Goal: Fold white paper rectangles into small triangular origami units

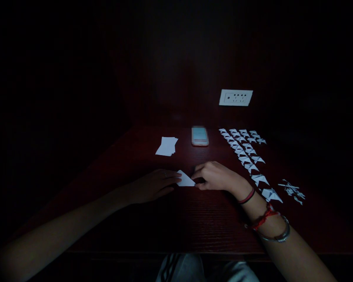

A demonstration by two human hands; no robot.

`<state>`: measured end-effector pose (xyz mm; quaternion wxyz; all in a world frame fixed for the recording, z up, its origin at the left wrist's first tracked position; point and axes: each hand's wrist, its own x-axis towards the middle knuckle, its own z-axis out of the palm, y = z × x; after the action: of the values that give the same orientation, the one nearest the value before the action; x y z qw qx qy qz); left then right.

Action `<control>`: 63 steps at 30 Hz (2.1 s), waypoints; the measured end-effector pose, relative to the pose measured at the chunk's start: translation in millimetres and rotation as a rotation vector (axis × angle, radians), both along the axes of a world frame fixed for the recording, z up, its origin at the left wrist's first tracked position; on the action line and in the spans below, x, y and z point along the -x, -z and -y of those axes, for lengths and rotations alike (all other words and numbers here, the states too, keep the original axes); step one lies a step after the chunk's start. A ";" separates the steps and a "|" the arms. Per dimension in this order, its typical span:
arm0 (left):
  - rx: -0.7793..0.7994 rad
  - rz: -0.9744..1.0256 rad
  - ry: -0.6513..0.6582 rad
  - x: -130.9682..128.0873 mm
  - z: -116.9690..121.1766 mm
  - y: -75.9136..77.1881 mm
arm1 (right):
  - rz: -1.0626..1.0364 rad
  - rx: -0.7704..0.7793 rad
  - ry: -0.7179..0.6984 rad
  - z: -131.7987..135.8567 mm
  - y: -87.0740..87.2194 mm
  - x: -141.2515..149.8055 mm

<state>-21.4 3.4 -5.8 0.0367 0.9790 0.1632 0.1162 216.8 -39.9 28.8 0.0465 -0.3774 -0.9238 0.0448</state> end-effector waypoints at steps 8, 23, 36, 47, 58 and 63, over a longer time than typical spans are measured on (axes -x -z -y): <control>-0.019 0.005 -0.019 -2.1 -0.1 1.6 | 0.050 -0.069 -0.018 1.1 0.2 7.7; 0.004 -0.009 -0.006 0.0 -0.8 1.9 | -0.103 0.024 -0.029 -0.8 1.0 6.1; 0.026 -0.002 -0.009 -0.1 -1.7 0.7 | -0.119 0.035 0.018 -1.2 -0.5 3.0; 0.003 -0.026 -0.002 -0.1 -3.4 1.9 | -0.196 0.167 0.104 -5.0 7.4 5.2; 0.031 0.002 0.016 1.0 -9.1 0.9 | -0.042 -0.092 0.051 3.8 3.5 9.8; 0.038 0.000 0.030 -0.8 -8.0 0.1 | -0.222 -0.110 0.119 -2.6 14.4 19.8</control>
<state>-20.6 11.4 -6.0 0.0571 0.9805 0.1508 0.1126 197.0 -37.3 14.4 0.1715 -0.4211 -0.8901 0.0325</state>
